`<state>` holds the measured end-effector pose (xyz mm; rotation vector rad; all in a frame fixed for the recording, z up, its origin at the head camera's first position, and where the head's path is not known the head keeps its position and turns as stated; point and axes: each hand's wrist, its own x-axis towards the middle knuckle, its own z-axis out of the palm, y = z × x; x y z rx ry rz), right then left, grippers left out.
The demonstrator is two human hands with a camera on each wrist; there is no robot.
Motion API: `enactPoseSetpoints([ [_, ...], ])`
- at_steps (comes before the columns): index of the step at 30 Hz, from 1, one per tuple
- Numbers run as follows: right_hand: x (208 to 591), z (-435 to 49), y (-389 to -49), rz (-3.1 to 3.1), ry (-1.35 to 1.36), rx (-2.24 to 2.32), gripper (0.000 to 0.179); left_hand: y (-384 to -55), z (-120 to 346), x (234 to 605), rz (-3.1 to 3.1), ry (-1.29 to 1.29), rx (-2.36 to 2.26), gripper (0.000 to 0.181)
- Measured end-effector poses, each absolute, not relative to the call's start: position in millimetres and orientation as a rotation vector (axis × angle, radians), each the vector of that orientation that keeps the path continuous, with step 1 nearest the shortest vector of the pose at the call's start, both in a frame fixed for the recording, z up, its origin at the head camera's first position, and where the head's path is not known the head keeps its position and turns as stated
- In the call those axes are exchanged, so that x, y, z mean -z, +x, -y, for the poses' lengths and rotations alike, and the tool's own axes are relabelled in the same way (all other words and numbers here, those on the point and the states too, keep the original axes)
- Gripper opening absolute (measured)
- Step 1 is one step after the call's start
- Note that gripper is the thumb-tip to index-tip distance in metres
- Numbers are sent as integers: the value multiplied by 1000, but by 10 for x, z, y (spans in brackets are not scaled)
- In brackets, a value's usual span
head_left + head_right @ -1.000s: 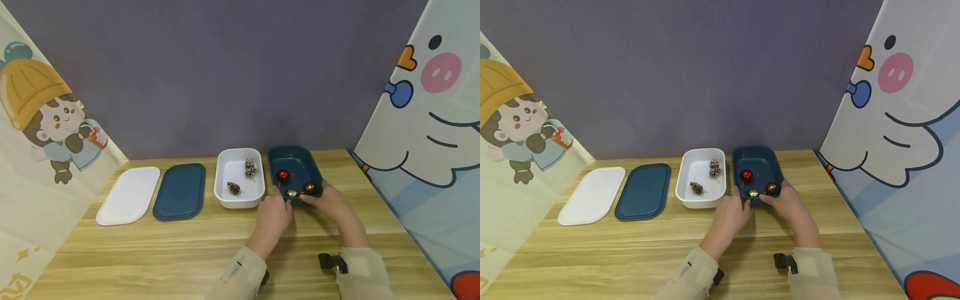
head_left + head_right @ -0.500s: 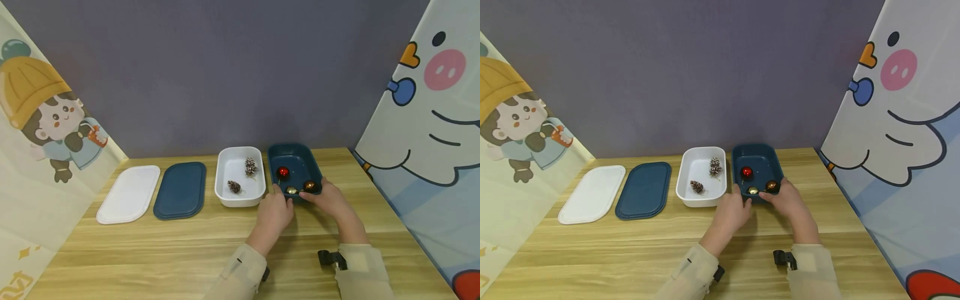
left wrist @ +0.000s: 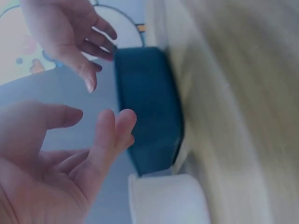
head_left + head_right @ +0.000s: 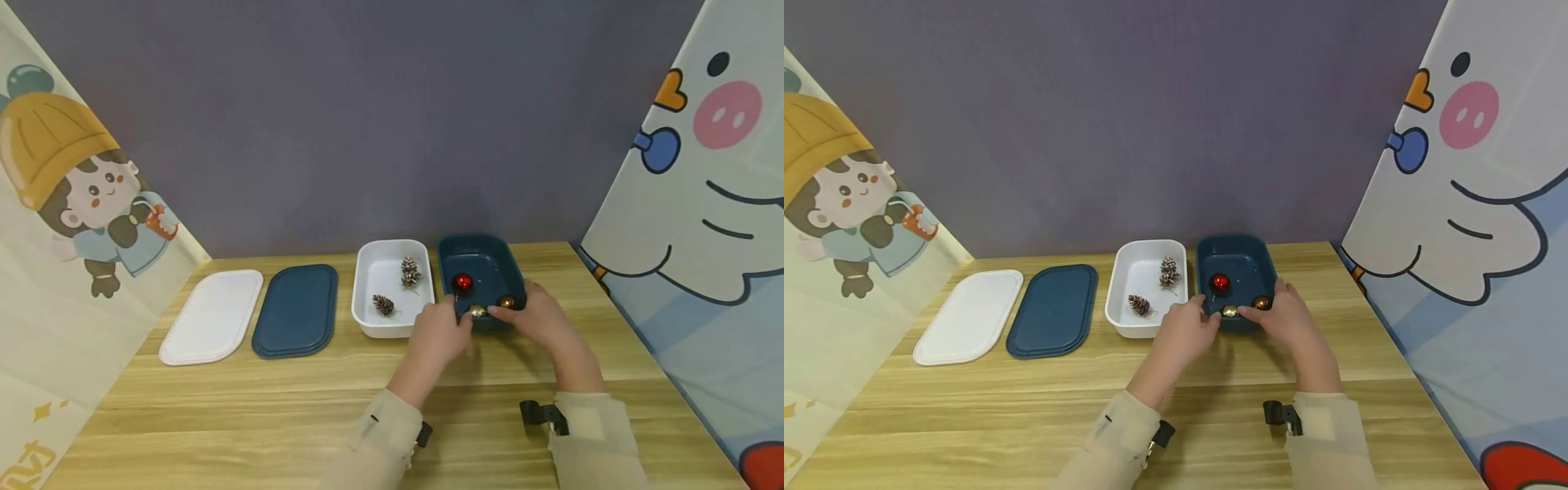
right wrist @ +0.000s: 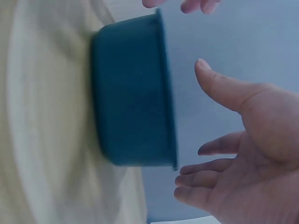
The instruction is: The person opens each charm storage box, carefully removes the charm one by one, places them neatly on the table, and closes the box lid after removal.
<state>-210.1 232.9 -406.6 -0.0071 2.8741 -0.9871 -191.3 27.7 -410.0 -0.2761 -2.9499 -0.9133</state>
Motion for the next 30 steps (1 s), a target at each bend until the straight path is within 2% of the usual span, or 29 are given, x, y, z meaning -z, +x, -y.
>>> enactPoseSetpoints([
  [3,3966,-2298,-2129,-2893,-49,973,103,-1949,-173,4000,2915,-283,994,50],
  [10,3730,-2162,-2229,-2861,-36,887,121,-2056,122,3775,2840,-303,1002,42],
  [18,3501,-1935,-2342,-2876,-131,816,109,-2180,511,3664,2834,-279,953,41],
  [30,3465,-1459,-2502,-2843,-222,837,106,-2202,1057,3807,3164,-186,892,92],
])
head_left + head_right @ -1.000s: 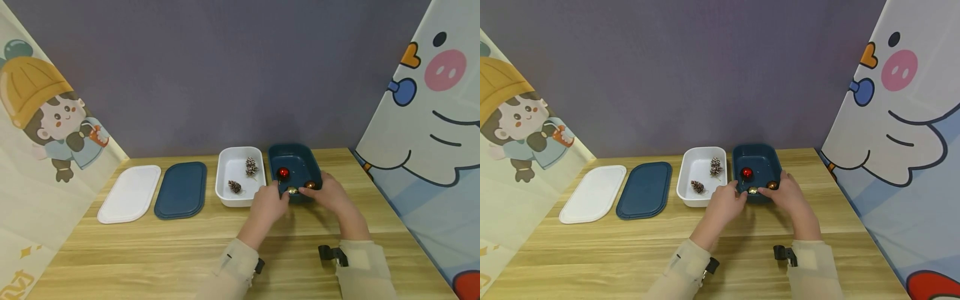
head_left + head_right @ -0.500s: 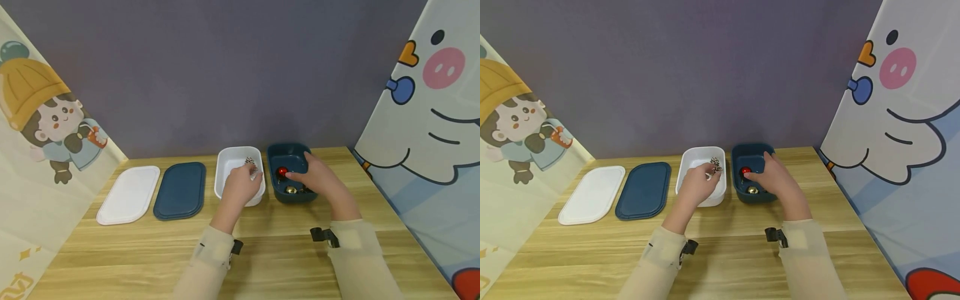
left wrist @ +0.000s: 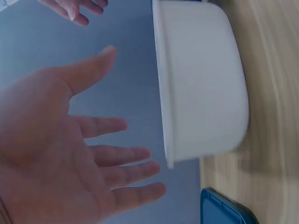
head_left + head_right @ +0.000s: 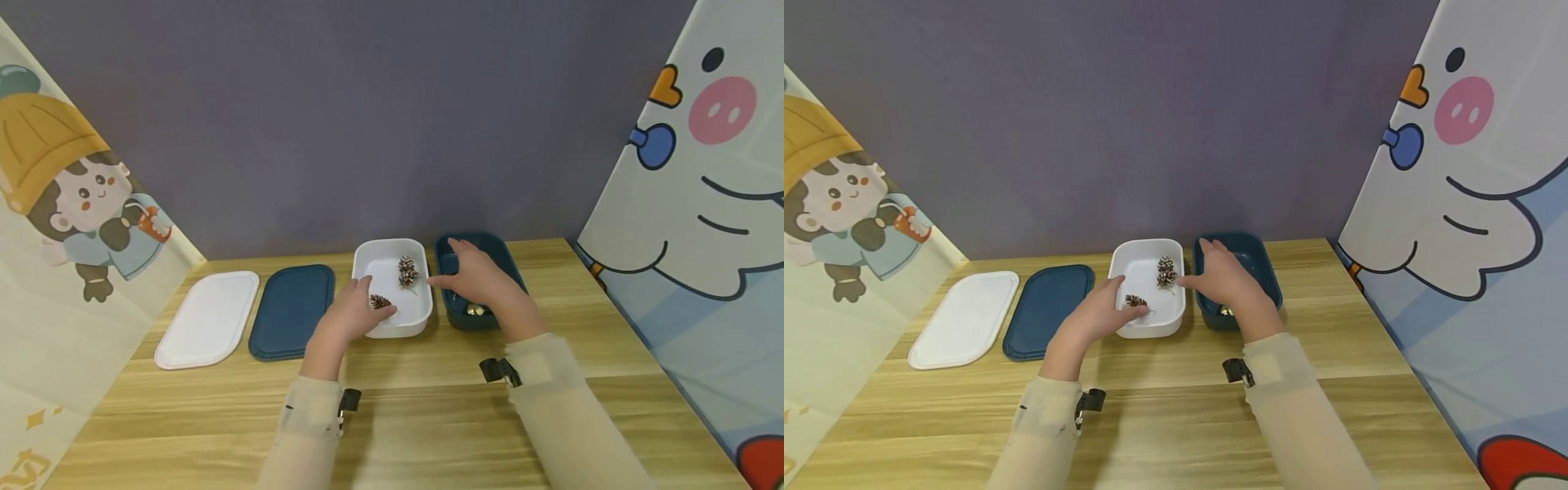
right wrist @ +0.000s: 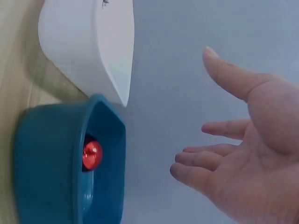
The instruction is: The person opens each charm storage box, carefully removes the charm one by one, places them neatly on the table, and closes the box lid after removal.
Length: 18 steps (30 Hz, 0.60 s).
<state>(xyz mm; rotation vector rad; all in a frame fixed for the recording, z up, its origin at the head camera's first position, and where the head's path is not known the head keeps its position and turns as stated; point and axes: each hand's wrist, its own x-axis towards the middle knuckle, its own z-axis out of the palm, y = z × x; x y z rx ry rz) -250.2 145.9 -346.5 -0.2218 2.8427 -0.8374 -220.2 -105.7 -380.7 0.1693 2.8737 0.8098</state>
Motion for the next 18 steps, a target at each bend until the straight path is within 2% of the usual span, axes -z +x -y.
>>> enactPoseSetpoints([
  [10,3555,-969,-2630,-2824,-373,782,95,-2256,1425,3994,-2769,239,-874,99],
  [18,3774,-625,-2750,-2787,-493,679,88,-2291,1452,4109,-2725,232,-871,100],
])
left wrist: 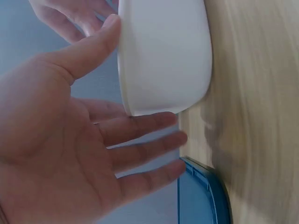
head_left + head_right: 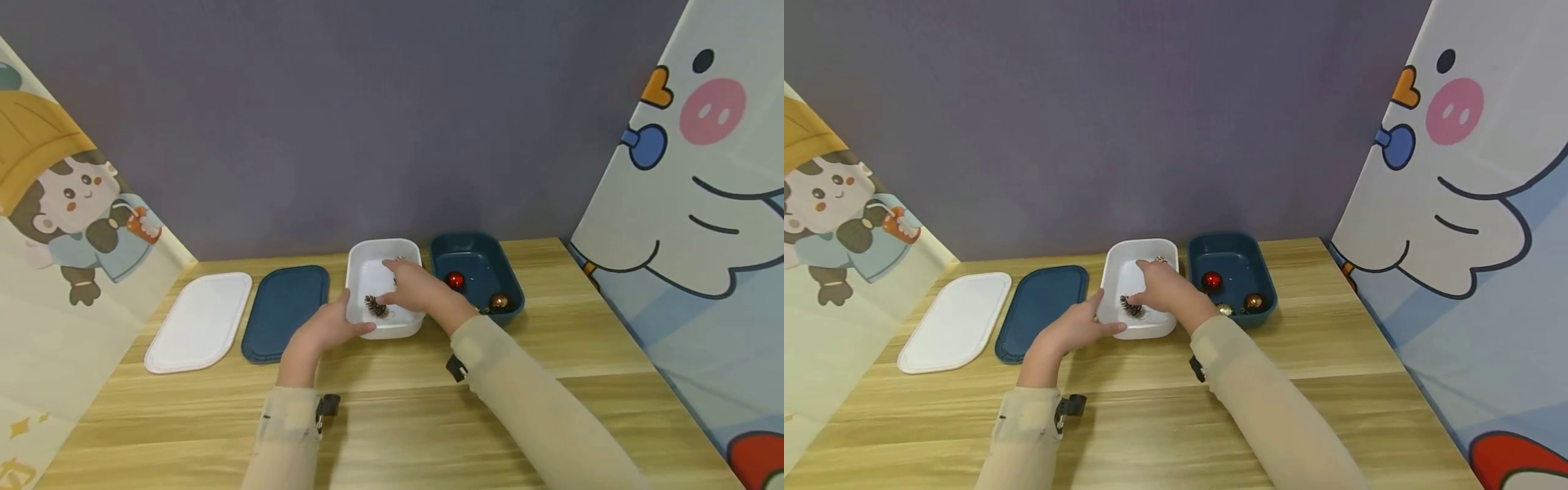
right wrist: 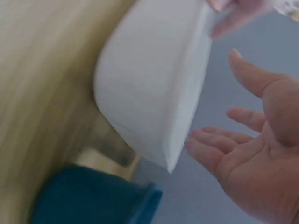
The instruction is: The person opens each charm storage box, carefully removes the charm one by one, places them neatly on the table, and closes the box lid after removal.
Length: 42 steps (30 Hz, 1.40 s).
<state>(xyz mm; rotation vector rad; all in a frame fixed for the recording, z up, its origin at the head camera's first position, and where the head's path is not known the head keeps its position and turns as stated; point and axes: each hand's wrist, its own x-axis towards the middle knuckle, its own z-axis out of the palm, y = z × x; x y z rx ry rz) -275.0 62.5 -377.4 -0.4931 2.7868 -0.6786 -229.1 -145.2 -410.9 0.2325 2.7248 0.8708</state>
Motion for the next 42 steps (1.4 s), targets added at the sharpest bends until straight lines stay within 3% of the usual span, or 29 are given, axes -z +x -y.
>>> enactPoseSetpoints([
  [17,4272,-339,-2784,-2781,-519,650,66,-2296,1420,4138,-2746,142,-910,104],
  [28,4364,-316,-2752,-2899,-404,703,40,-2312,1434,4119,-2768,157,-892,105],
  [42,4402,-300,-2758,-2931,-368,715,38,-2309,1452,4122,-2769,151,-891,105],
])
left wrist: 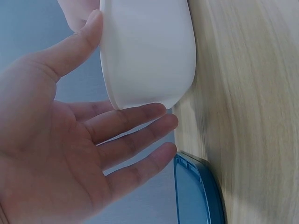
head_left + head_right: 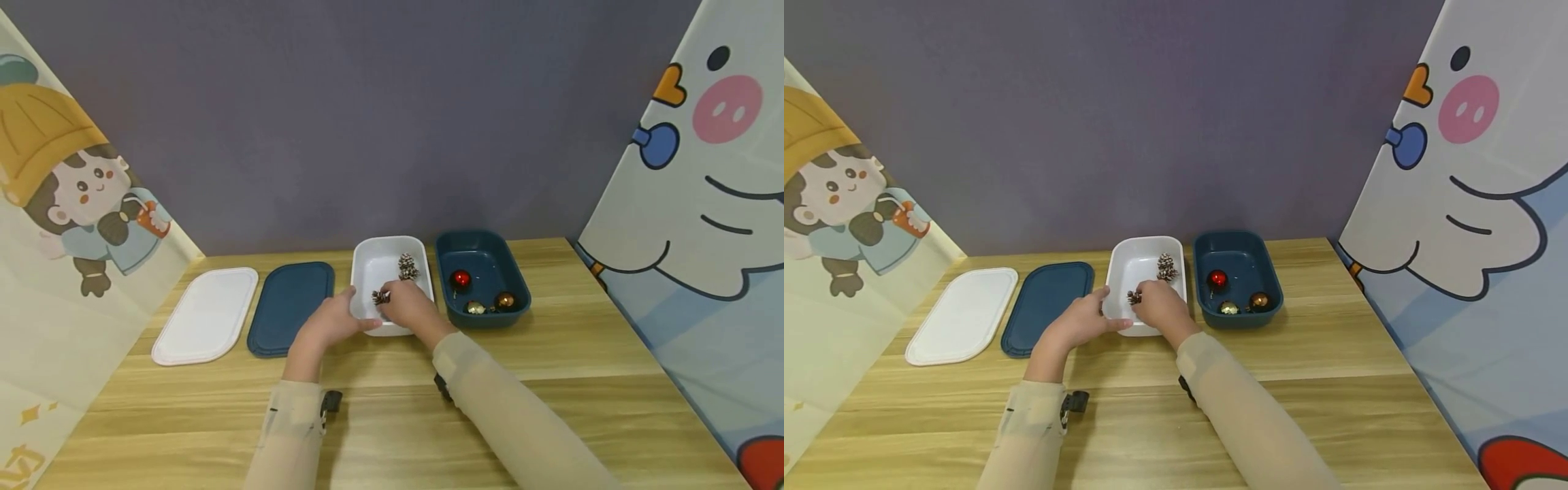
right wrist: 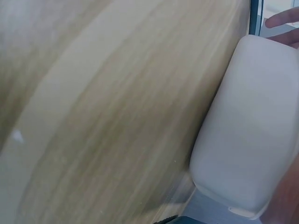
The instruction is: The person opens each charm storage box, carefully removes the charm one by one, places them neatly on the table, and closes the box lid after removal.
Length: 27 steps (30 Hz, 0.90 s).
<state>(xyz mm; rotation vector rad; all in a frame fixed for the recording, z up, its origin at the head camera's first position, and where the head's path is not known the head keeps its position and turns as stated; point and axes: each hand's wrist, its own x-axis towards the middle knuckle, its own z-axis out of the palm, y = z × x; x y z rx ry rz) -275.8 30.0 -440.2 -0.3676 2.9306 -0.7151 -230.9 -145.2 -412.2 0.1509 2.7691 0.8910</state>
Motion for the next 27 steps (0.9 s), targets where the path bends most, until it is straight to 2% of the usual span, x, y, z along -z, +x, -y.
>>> enactPoseSetpoints([
  [5,4419,-306,-2747,-2955,-370,790,38,-2305,1457,4119,-2765,149,-903,104],
  [10,4419,-348,-2759,-2945,-444,1058,37,-2308,1455,4127,-2775,176,-902,101],
  [17,4131,-480,-2718,-2792,-310,1528,43,-2303,1433,4115,-2769,128,-882,102],
  [21,3952,-588,-2601,-2521,-244,1791,51,-2301,1423,4121,-2758,113,-892,102],
  [27,3756,-696,-2237,-2194,-237,1993,54,-2293,1430,4128,-2752,112,-930,102],
])
